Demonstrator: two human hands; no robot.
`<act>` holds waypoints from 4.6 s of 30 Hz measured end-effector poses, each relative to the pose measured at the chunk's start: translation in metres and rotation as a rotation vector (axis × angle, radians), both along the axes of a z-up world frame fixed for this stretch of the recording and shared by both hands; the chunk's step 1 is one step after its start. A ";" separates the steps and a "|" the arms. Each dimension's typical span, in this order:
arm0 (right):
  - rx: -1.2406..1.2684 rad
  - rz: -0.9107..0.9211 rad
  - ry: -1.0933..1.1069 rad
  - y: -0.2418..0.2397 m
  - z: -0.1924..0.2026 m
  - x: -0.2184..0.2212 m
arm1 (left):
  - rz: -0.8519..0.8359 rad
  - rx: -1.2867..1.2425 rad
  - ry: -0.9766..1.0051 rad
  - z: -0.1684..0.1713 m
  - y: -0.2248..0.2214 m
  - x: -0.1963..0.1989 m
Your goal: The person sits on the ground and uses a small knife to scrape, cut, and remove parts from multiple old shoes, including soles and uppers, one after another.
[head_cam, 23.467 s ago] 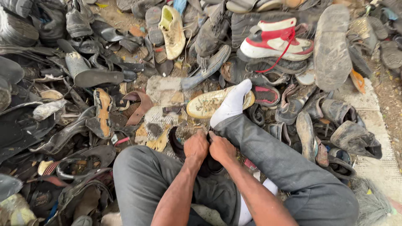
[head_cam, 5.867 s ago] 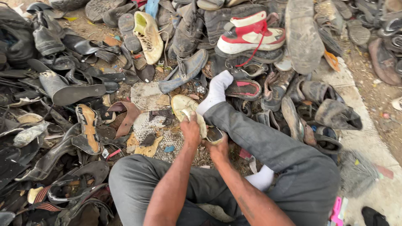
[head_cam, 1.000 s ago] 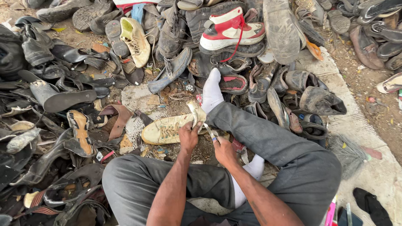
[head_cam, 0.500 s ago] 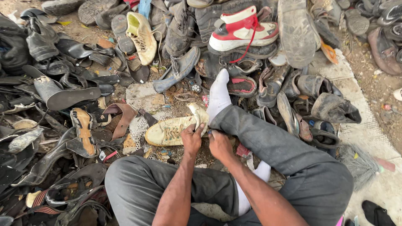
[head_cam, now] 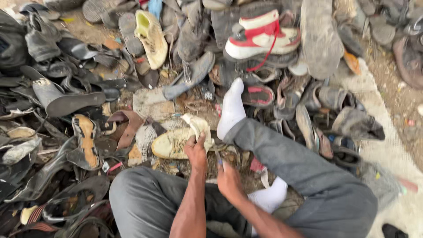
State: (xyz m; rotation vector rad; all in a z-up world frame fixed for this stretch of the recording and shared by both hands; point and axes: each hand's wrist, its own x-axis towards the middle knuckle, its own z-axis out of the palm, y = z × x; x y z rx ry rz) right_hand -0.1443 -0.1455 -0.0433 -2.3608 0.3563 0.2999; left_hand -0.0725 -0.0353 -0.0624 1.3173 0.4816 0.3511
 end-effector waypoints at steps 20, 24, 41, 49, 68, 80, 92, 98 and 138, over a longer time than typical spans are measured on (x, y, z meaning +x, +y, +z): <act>0.052 -0.013 -0.078 0.048 -0.016 0.031 | 0.181 -0.646 -0.241 -0.013 0.022 0.004; 0.200 0.069 -0.106 0.027 -0.014 -0.022 | 0.199 -0.585 -0.160 -0.007 0.023 0.011; 0.179 0.177 -0.182 0.004 -0.049 -0.023 | 0.003 -0.509 0.077 0.018 0.055 0.021; 0.376 0.170 -0.043 -0.015 -0.024 -0.022 | -1.180 1.740 0.079 0.104 0.066 -0.004; 0.009 0.238 -0.024 -0.034 -0.015 0.042 | -0.725 0.591 0.074 -0.007 0.037 0.017; 0.052 0.104 -0.189 -0.024 -0.031 -0.019 | -0.670 0.410 0.086 -0.002 0.048 0.012; 0.297 0.055 -0.007 -0.034 -0.017 0.013 | -0.796 1.283 0.016 0.065 0.026 0.000; 0.297 0.140 0.067 -0.023 -0.005 0.057 | -0.773 1.098 -0.032 0.017 0.034 0.009; 0.232 0.236 -0.432 0.022 -0.014 -0.060 | -0.482 -0.547 -0.043 -0.040 0.064 0.022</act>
